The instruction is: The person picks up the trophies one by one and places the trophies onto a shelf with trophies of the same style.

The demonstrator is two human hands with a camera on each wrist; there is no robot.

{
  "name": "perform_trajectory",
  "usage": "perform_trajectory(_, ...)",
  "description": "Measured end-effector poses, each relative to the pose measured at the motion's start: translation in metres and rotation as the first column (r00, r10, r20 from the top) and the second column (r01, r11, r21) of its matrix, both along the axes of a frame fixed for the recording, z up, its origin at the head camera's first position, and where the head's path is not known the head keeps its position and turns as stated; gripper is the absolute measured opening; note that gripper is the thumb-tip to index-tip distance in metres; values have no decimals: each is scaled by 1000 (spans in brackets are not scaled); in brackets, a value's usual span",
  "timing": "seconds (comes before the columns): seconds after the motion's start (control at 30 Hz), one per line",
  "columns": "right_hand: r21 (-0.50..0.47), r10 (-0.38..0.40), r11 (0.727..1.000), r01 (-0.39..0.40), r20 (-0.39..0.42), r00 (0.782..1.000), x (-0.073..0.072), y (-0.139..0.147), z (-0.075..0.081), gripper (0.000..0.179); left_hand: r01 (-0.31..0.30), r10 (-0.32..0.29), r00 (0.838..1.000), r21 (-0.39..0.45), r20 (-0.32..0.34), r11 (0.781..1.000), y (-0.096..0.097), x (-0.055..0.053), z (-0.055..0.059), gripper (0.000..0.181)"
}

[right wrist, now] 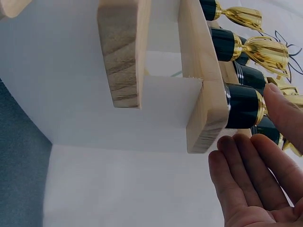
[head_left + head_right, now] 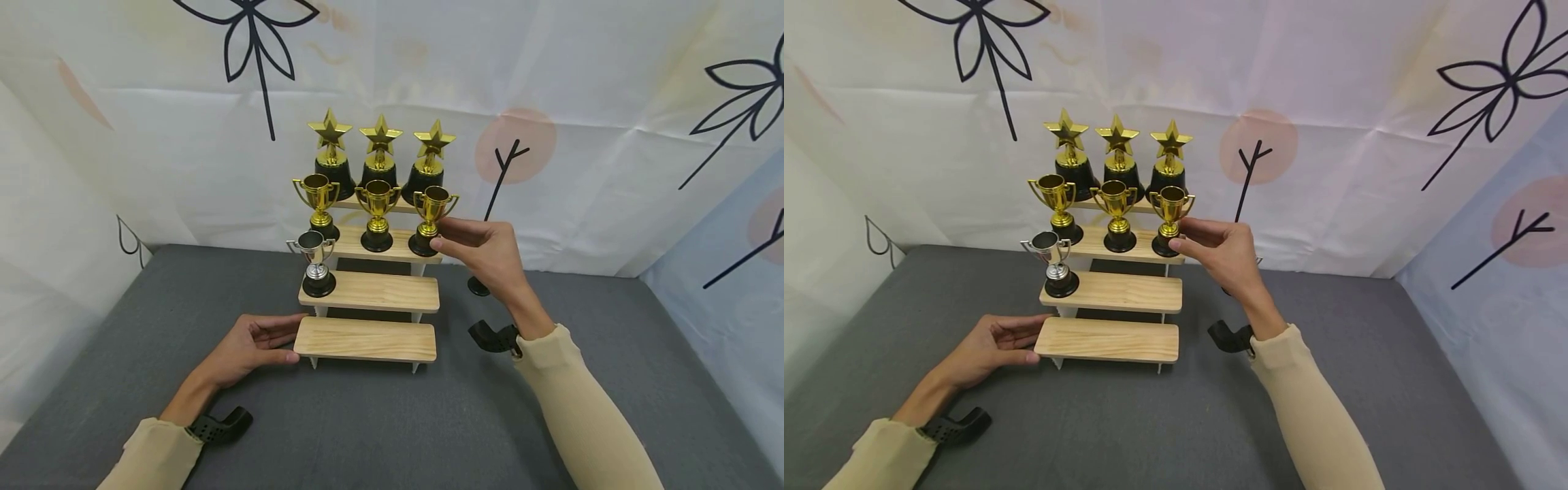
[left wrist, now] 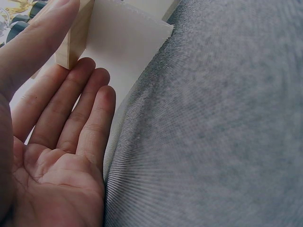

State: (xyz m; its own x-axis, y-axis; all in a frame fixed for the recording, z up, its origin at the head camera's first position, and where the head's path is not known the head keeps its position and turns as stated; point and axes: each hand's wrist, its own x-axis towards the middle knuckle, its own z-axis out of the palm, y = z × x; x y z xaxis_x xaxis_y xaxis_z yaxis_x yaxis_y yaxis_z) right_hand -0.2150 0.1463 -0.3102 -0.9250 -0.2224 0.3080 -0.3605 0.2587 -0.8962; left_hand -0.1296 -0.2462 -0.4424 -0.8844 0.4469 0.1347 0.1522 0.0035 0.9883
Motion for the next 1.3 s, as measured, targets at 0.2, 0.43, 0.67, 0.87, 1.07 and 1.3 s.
perform_trajectory(0.2,-2,-16,1000,16,-4,1000,6,8,-3,43,2,-2,1000,-7,3,1000,0,0,-1,66)
perform_trajectory(0.43,-61,-33,998,34,11,999,14,17,-6,43,0,0,1000,-7,5,1000,-1,0,-1,67)
perform_trajectory(0.67,-89,-79,993,81,33,996,22,27,-14,43,3,-3,1000,-2,4,1000,0,0,0,67)
perform_trajectory(0.87,-130,-107,985,111,41,993,27,37,-23,43,9,-9,1000,5,0,1000,1,0,0,66)
perform_trajectory(1.07,-176,-109,978,116,49,993,28,46,-33,45,6,-6,1000,3,6,1000,1,0,0,67)
perform_trajectory(1.3,-167,-124,977,131,51,991,28,50,-37,46,-1,1,1000,-6,7,1000,1,0,1,68)
